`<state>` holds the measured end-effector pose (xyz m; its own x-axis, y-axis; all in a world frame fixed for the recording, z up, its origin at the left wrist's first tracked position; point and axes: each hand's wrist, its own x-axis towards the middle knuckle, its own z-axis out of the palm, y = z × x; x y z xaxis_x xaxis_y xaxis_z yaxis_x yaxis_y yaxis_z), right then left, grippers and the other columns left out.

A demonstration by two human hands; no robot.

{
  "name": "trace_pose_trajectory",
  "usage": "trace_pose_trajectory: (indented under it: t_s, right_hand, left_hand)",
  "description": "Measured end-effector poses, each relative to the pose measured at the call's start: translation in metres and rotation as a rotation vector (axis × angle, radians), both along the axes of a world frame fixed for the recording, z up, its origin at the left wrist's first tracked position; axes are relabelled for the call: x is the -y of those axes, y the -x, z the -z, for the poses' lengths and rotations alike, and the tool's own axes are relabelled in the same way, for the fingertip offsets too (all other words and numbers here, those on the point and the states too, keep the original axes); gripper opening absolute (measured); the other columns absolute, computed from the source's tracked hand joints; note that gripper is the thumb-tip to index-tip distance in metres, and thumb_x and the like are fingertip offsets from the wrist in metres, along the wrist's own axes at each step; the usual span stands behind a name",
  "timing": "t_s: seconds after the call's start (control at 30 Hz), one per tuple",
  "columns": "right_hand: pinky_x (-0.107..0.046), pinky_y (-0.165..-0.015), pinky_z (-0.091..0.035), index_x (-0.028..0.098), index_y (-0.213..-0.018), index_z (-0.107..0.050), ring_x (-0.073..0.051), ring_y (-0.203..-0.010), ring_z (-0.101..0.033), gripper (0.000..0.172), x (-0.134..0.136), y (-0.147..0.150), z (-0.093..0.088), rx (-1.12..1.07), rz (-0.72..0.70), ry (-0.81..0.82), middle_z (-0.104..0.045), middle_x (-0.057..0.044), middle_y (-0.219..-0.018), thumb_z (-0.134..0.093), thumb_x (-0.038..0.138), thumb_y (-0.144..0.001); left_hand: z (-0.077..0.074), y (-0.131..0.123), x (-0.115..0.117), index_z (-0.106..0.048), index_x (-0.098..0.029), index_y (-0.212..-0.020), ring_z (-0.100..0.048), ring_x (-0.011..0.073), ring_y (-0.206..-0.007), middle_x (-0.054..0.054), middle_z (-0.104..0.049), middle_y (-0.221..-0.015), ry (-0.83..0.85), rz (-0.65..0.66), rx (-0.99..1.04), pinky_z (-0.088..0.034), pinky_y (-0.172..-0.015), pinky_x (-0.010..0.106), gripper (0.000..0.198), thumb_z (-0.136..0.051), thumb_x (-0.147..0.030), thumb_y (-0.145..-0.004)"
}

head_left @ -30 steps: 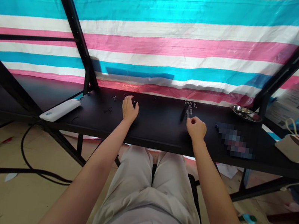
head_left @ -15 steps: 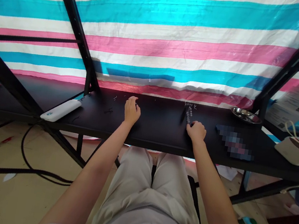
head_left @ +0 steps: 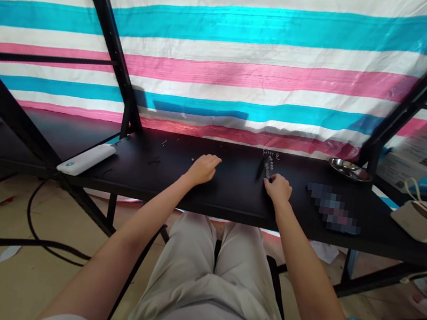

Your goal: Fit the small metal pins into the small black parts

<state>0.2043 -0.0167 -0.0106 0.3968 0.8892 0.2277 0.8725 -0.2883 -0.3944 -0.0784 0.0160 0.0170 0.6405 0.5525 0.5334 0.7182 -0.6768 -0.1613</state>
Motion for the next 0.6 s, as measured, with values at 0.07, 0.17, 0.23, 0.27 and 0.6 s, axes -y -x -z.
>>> trace_pose_trajectory:
  t_s: [0.07,0.17,0.23,0.27,0.6]
  right_hand:
    - [-0.036,-0.081,-0.039,0.019,-0.101,-0.061,-0.026,-0.100,-0.055,0.030,-0.002,0.000,0.000,-0.003,-0.002,-0.003,-0.062,-0.010,-0.104,-0.052,0.040,-0.081]
    - [-0.036,-0.081,-0.039,0.019,-0.099,-0.061,-0.025,-0.099,-0.056,0.029,-0.004,-0.001,0.001,-0.003,-0.005,0.000,-0.063,-0.010,-0.102,-0.052,0.040,-0.081]
    - [-0.036,-0.081,-0.039,0.020,-0.099,-0.061,-0.025,-0.098,-0.056,0.028,-0.005,-0.001,0.001,-0.003,-0.008,0.000,-0.063,-0.009,-0.102,-0.052,0.040,-0.081]
    - [-0.036,-0.080,-0.039,0.020,-0.098,-0.061,-0.025,-0.098,-0.056,0.028,-0.005,-0.001,0.001,-0.003,-0.011,-0.001,-0.063,-0.009,-0.101,-0.052,0.040,-0.081]
    - [-0.036,-0.079,-0.039,0.019,-0.098,-0.062,-0.025,-0.098,-0.057,0.027,-0.003,0.000,-0.003,-0.007,-0.027,-0.005,-0.064,-0.009,-0.100,-0.051,0.038,-0.082]
  left_hand:
    - [-0.002,-0.013,0.006,-0.055,-0.013,-0.107,-0.054,0.0206,-0.088,0.010,-0.061,-0.100,0.066,0.045,-0.095,-0.041,-0.077,0.034,0.032,-0.037,-0.010,-0.081]
    - [-0.004,-0.037,0.017,-0.056,-0.014,-0.107,-0.054,0.0200,-0.090,0.009,-0.061,-0.100,0.162,0.097,-0.178,-0.041,-0.077,0.032,0.031,-0.037,-0.012,-0.082]
    - [-0.004,-0.053,0.026,-0.056,-0.015,-0.107,-0.055,0.0196,-0.092,0.009,-0.061,-0.102,0.216,0.130,-0.194,-0.042,-0.078,0.032,0.030,-0.038,-0.014,-0.083]
    - [-0.003,-0.061,0.029,-0.055,-0.015,-0.109,-0.055,0.0196,-0.093,0.009,-0.061,-0.104,0.234,0.145,-0.186,-0.042,-0.079,0.032,0.030,-0.038,-0.016,-0.084]
    - [0.002,-0.125,0.030,-0.030,-0.017,-0.138,-0.053,0.0217,-0.103,0.011,-0.054,-0.118,0.350,-0.039,0.087,-0.044,-0.083,0.032,0.055,-0.043,-0.021,-0.085]
